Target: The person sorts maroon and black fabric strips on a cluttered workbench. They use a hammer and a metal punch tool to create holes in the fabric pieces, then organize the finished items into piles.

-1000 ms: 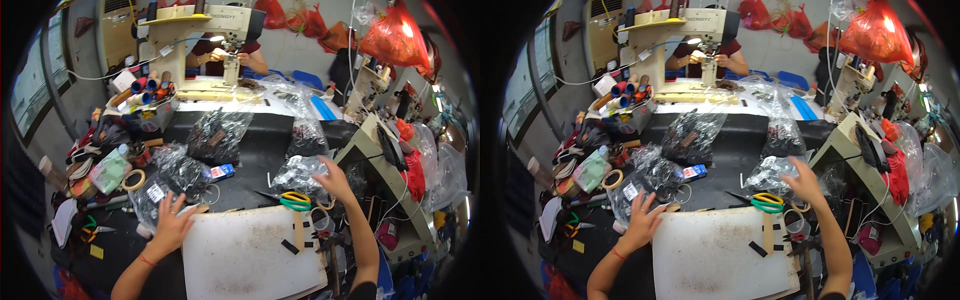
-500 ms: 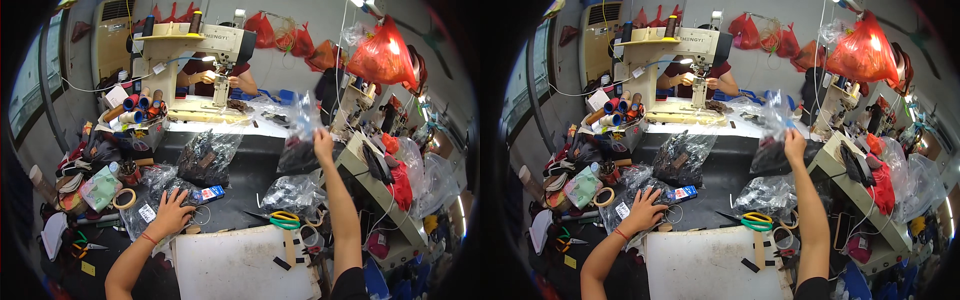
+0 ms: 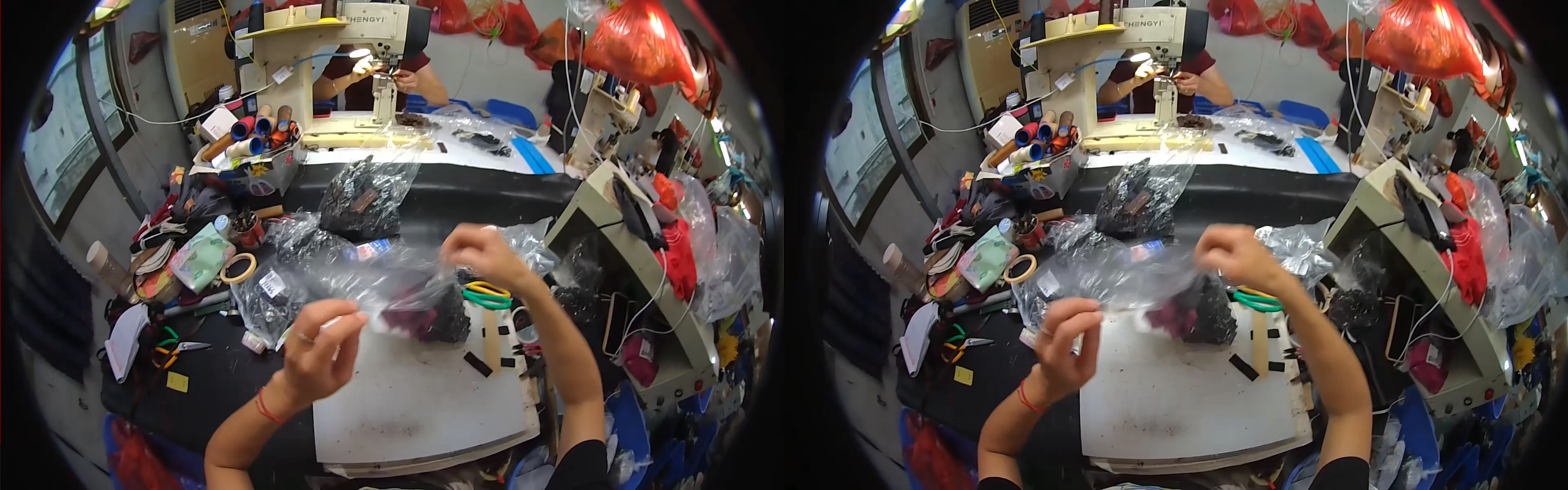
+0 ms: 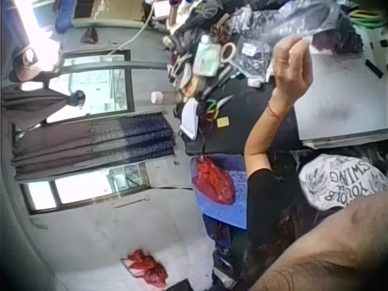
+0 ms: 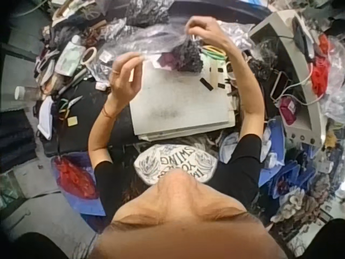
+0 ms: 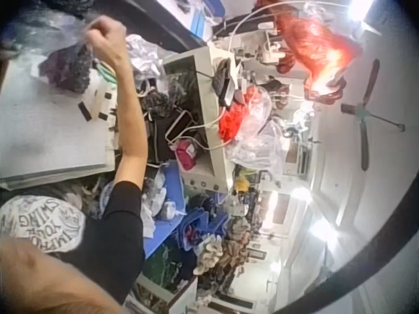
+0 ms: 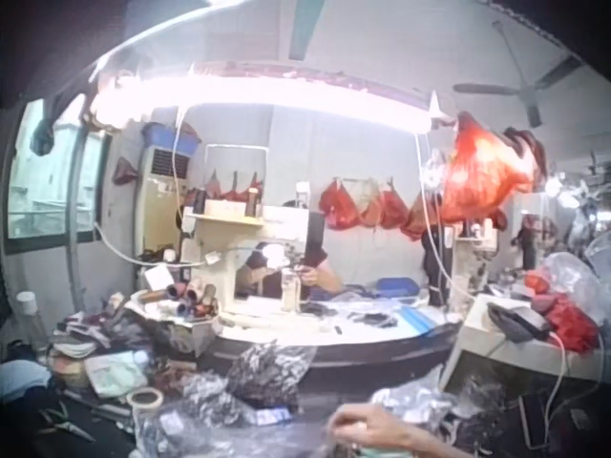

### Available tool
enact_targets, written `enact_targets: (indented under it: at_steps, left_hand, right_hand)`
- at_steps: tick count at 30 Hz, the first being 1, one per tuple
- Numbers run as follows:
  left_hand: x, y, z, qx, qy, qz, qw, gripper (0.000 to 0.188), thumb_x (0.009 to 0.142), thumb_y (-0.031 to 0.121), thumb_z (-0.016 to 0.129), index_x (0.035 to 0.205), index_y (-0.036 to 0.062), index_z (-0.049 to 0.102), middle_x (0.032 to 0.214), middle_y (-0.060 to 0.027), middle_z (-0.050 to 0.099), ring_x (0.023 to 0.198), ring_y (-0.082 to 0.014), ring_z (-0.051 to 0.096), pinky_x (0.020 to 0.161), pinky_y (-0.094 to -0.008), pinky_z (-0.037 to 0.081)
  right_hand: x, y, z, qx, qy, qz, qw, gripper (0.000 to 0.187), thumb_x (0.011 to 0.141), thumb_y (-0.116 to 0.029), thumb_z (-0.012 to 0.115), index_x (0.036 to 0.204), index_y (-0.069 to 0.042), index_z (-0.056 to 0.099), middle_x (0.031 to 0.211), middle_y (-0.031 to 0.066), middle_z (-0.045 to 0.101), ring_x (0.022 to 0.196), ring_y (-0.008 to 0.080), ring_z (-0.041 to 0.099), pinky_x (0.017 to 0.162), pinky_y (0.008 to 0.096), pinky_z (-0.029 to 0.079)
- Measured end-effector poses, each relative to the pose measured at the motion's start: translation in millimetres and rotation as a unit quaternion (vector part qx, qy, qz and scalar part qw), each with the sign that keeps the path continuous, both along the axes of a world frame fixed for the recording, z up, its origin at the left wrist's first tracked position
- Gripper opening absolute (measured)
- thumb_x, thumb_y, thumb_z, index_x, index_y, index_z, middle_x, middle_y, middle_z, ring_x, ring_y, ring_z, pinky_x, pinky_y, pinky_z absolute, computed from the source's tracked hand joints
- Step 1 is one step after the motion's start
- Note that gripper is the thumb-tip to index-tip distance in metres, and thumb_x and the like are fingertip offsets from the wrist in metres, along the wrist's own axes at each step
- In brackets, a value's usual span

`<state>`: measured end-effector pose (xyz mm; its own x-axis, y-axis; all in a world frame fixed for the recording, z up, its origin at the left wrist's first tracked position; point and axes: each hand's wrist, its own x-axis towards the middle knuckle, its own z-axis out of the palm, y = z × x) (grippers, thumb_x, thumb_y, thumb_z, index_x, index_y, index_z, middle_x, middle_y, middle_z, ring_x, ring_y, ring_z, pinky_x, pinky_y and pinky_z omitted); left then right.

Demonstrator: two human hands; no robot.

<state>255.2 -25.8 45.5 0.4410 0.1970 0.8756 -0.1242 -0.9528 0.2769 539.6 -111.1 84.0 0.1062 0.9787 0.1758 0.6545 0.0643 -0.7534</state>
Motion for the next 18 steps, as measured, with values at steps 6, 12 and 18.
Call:
enact_targets:
  at_steps: [6,12,18]
  left_hand:
    - [-19.9,2.7,-40.8,-0.141,0.163,0.09,0.972,0.049,0.076,0.01,0.073,0.118,-0.001,0.05,0.115,-0.0192,0.052,0.105,-0.0356,0.053,0.09,-0.0401,0.044]
    - [-9.8,15.4,-45.6,-0.246,0.173,0.031,0.953,0.077,0.072,0.026,0.079,0.132,-0.0016,0.039,0.135,-0.024,0.039,0.13,-0.0395,0.033,0.107,-0.0424,0.03]
    - [-18.9,21.0,-32.8,0.021,0.291,0.159,0.943,0.075,0.07,0.029,0.079,0.131,0.004,0.043,0.139,-0.0218,0.035,0.136,-0.0396,0.024,0.107,-0.0441,0.03]
  right_hand:
    - [-46.0,-4.9,-53.1,0.045,0.091,-0.083,0.991,0.032,0.088,-0.016,0.061,0.118,-0.004,0.06,0.098,0.0085,0.066,0.082,0.0103,0.061,0.071,0.0251,0.049]
    - [-19.5,-11.1,-103.8,0.056,0.055,-0.215,0.974,0.041,0.09,-0.031,0.06,0.113,0.002,0.059,0.104,0.0193,0.065,0.09,0.0263,0.065,0.08,0.0345,0.05]
    - [-20.3,-5.7,-127.1,-0.016,0.054,-0.268,0.962,0.051,0.093,-0.044,0.05,0.106,0.003,0.062,0.095,0.0211,0.067,0.092,0.0304,0.064,0.082,0.0363,0.048]
